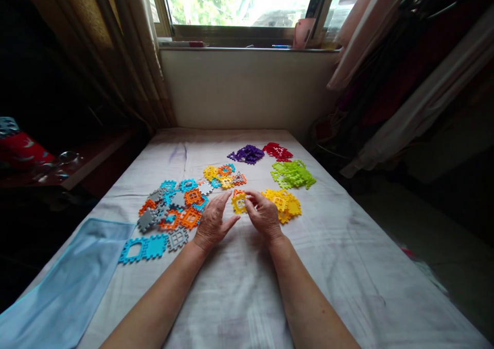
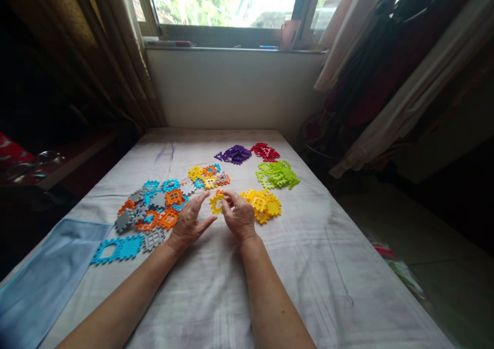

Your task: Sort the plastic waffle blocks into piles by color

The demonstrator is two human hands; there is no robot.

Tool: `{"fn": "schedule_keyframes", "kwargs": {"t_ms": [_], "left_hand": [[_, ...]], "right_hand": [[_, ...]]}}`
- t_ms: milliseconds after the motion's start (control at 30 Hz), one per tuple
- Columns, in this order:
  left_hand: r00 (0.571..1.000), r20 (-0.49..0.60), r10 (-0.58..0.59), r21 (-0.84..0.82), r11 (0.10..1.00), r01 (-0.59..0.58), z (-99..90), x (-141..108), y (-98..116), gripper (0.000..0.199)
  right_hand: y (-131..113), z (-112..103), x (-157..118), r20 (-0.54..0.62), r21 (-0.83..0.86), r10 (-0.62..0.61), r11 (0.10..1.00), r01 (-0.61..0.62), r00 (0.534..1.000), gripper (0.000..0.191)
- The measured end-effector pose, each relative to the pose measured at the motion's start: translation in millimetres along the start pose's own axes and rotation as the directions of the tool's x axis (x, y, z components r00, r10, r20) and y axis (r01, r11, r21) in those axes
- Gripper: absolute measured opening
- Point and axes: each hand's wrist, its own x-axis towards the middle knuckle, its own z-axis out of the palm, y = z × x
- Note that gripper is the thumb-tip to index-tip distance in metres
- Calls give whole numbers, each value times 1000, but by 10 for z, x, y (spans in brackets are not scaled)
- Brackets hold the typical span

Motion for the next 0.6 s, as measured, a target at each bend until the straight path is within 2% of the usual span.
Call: {"fn": "schedule_keyframes", "kwargs": {"t_ms": [100, 167, 300, 367, 467, 600], "left_hand": [[998, -27, 49, 28, 998, -48, 18, -26, -33, 66], [998, -25, 56, 46, 997, -54, 24, -42, -49, 61], [995, 80, 61, 103, 992, -69, 17, -49, -22, 51], [979, 185, 86, 148, 982, -114, 10, -37, 23, 48], [943, 317, 99, 196, 966, -167, -2, -15, 101, 48], [937, 341, 77, 221, 962, -160, -35, 1, 171, 44]], "right_hand": [[119, -192, 94, -102, -35, 102, 994, -106, 990, 28], [226, -351, 153, -194, -72, 181, 978, -198, 964, 32], [420, -591, 206, -329, -117, 294, 930, -348, 897, 40], [489, -633, 201, -352, -126, 319, 915, -383, 880, 41], [570, -614, 181, -348, -148, 326, 907, -394, 879, 41], [684, -548, 173, -358, -197, 262, 917, -347, 896, 39]]}}
